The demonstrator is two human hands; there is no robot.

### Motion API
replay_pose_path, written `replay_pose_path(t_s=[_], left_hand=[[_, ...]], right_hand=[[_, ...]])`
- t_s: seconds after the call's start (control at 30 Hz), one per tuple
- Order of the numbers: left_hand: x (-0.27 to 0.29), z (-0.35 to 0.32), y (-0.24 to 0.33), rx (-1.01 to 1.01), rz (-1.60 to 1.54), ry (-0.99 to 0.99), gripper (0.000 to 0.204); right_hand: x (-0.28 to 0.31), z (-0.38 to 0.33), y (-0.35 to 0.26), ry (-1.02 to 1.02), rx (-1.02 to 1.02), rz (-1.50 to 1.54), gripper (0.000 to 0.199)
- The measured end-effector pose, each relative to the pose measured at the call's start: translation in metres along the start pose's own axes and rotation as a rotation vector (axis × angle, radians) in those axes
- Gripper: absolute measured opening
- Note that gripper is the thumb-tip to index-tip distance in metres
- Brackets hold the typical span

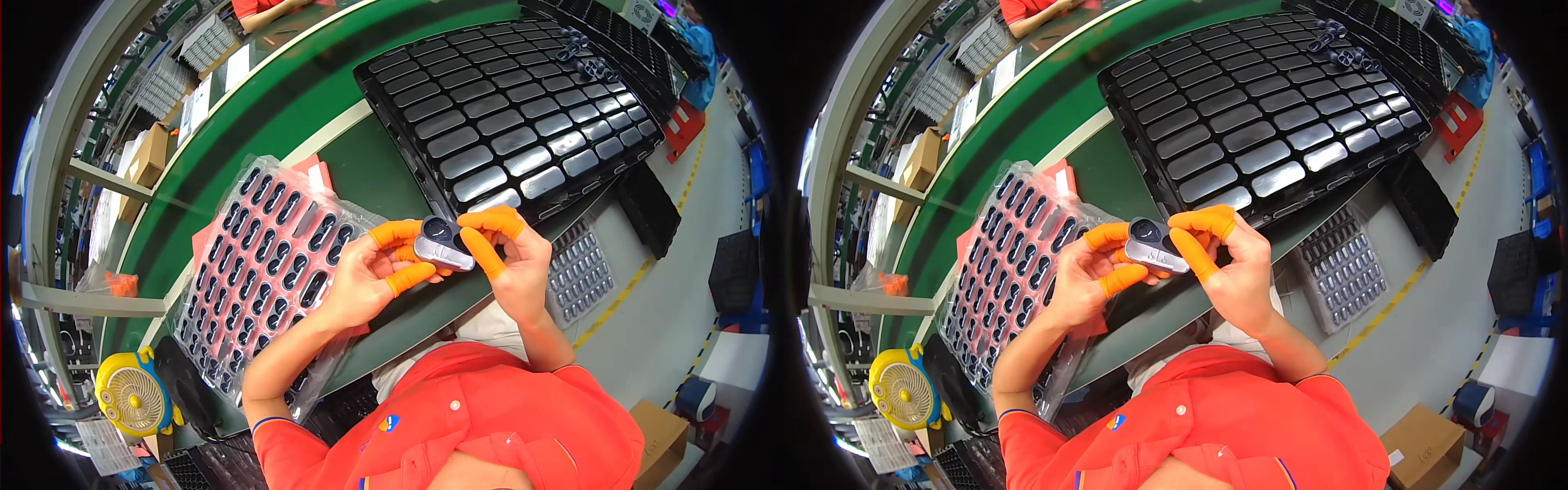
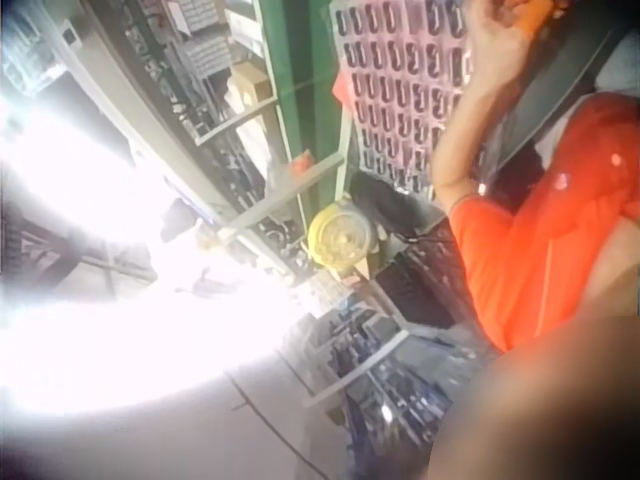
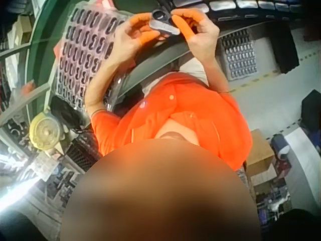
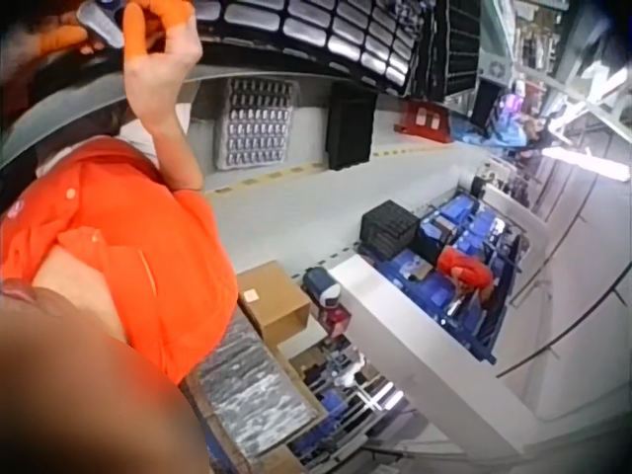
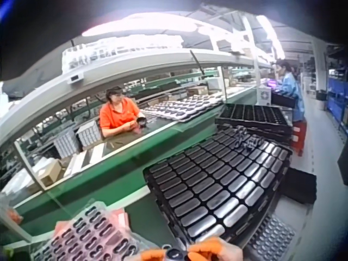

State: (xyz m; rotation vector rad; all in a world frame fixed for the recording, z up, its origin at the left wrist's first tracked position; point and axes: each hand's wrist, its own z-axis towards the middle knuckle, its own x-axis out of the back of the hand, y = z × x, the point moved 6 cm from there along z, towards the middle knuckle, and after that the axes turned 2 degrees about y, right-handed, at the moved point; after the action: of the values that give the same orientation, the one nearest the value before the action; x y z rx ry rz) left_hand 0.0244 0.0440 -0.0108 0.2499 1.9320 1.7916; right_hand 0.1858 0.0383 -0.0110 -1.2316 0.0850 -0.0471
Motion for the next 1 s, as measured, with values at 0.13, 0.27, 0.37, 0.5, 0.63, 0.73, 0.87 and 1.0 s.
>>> replay_pose_path(t_s=[0.13, 0.27, 0.37, 0.5, 0.63, 0.73, 0.87, 1.0], left_hand=[[0.000, -0.001, 0.002, 0.026, -0.014, 0.016, 0.039], [0.000, -0.001, 0.002, 0.016, -0.018, 0.033, 0.038], [0.002, -0.001, 0.002, -0.026, -0.011, 0.064, 0.039], [0.001, -0.002, 0.002, -0.114, -0.010, 0.092, 0.040], [0.001, -0.006, 0.004, -0.169, 0.058, 0.057, 0.038], [0.003, -0.008, 0.003, -0.164, 0.087, 0.030, 0.037], [0.001, -0.008, 0.001, -0.142, 0.079, 0.014, 0.038], [0.000, -0.008, 0.003, -0.179, 0.122, 0.026, 0.039]], right_hand=[[-0.002, -0.001, -0.004, 0.006, 0.051, -0.056, 0.015], [-0.002, 0.000, -0.006, 0.000, 0.044, -0.059, 0.016], [-0.004, 0.001, -0.007, -0.014, 0.043, -0.069, 0.017], [-0.006, 0.000, -0.010, -0.019, 0.092, -0.090, 0.018], [-0.004, -0.004, -0.008, -0.004, 0.110, -0.060, 0.018], [-0.005, -0.005, -0.005, -0.031, 0.080, -0.034, 0.018], [-0.005, -0.009, -0.010, 0.011, 0.140, -0.070, 0.019], [-0.003, -0.010, -0.012, 0.016, 0.185, -0.120, 0.020]])
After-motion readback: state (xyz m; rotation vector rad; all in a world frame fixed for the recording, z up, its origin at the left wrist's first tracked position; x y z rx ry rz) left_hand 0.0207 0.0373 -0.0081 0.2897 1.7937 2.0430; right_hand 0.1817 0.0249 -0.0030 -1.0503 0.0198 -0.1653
